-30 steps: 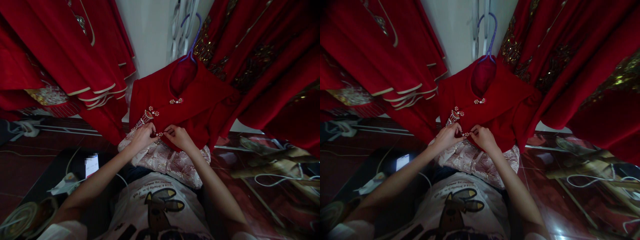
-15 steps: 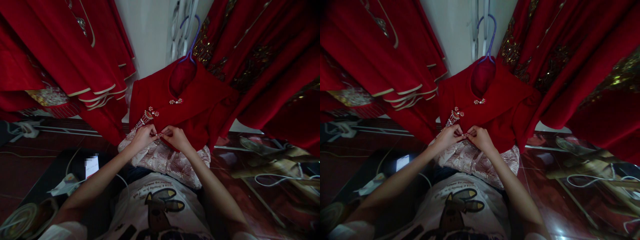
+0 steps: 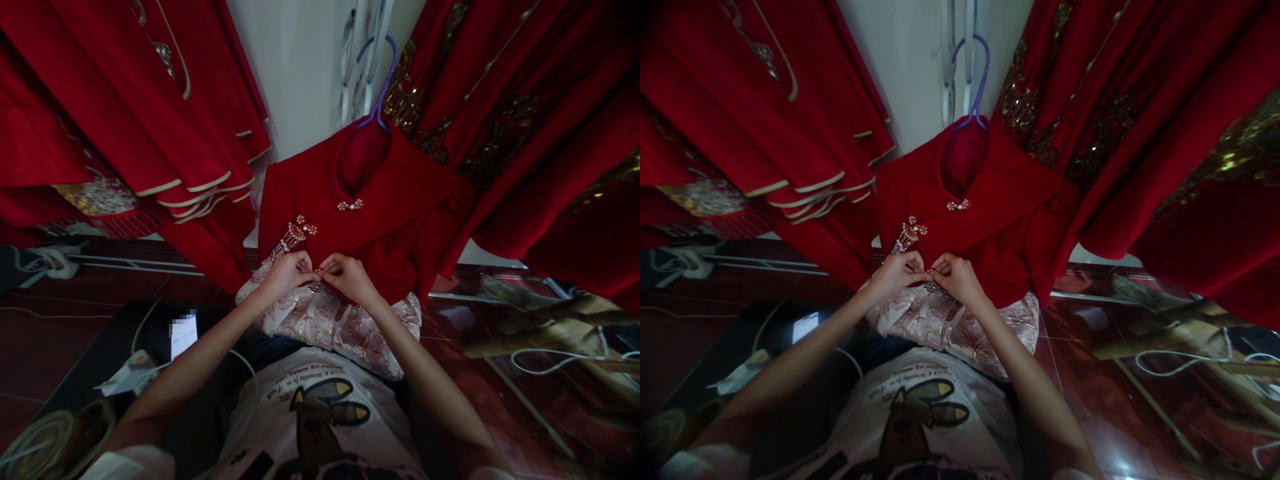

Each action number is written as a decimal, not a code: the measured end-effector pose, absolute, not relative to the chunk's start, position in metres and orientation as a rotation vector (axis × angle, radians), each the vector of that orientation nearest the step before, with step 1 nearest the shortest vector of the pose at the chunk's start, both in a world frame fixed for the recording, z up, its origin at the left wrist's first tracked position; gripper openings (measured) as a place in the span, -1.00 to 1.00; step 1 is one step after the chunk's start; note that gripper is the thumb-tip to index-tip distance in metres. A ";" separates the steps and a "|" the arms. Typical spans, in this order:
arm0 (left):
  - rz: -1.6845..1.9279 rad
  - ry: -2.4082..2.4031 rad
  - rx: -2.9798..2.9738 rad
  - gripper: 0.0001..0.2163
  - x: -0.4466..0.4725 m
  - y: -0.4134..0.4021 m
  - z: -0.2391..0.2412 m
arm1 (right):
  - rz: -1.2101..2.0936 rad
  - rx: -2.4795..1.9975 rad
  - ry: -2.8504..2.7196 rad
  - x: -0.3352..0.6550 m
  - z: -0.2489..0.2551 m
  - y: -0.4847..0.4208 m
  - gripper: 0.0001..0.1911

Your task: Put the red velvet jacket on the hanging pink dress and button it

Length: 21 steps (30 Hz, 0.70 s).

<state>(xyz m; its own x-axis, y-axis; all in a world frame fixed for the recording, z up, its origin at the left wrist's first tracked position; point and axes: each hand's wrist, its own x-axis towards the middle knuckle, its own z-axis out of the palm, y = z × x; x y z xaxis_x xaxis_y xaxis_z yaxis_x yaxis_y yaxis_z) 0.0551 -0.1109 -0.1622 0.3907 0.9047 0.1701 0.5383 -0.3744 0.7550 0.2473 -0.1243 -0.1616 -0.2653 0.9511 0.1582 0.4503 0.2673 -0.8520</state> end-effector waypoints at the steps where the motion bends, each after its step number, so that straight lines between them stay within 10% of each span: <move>1: 0.787 1.219 2.033 -0.68 0.055 -0.112 -0.162 | 0.911 -1.270 -1.846 0.248 -0.161 -0.124 -0.91; 21: 1.230 0.942 0.953 -0.69 0.073 -0.079 -0.136 | 1.349 -0.988 -1.931 0.282 -0.125 -0.134 -0.83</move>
